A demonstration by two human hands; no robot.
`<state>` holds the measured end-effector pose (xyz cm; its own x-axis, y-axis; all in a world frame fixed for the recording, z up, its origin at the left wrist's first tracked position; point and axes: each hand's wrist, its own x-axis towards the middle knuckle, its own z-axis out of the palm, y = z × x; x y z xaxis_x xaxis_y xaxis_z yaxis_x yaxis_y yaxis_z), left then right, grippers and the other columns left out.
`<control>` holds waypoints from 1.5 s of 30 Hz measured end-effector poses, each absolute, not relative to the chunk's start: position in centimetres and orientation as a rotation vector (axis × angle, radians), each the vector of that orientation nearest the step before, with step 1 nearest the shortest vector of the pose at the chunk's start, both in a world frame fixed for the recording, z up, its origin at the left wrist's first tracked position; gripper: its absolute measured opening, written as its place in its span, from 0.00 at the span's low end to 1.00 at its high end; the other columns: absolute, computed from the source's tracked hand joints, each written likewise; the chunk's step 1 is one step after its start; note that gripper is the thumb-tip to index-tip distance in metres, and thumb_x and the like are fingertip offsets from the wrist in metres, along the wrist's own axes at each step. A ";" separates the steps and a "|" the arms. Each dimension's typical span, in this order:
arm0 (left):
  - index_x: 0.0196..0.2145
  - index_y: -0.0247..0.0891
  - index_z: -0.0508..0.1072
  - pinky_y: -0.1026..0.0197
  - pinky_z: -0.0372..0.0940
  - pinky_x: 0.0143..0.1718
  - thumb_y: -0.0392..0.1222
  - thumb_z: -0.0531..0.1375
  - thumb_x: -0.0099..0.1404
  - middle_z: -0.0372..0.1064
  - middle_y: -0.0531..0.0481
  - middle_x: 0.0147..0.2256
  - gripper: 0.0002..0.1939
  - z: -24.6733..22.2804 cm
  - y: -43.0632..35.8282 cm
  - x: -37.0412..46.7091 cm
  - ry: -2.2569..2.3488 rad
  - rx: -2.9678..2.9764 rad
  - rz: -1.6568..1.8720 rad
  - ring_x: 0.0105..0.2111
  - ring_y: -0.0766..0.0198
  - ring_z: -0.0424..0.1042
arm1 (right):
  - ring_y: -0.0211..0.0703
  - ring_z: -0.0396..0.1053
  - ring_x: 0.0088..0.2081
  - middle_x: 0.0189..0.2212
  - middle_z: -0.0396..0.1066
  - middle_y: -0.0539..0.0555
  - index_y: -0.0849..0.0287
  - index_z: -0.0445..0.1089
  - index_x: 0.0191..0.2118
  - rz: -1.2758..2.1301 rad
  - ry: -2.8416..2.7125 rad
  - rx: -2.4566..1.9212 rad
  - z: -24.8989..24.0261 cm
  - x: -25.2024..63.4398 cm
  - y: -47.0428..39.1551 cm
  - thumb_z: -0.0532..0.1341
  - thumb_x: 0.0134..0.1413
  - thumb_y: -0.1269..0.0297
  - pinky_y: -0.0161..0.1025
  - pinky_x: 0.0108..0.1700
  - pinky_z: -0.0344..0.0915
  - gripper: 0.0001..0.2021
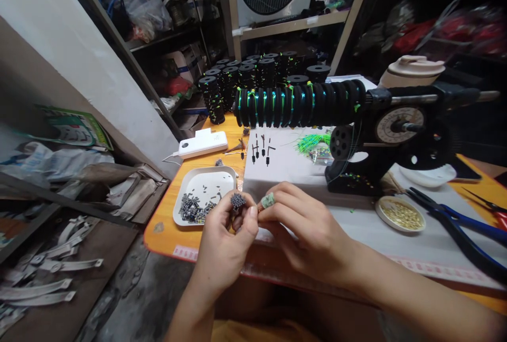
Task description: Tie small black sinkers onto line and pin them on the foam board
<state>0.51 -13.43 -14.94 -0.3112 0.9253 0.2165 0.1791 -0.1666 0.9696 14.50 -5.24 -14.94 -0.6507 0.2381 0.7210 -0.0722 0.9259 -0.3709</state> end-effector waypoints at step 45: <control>0.33 0.41 0.69 0.69 0.57 0.30 0.43 0.59 0.69 0.60 0.58 0.27 0.07 -16.1 -13.7 0.2 1.449 1.111 1.647 0.27 0.70 0.58 | 0.40 0.71 0.36 0.34 0.72 0.58 0.64 0.74 0.35 0.793 -2.156 -0.227 -14.2 14.8 -4.9 0.59 0.58 0.79 0.35 0.38 0.68 0.07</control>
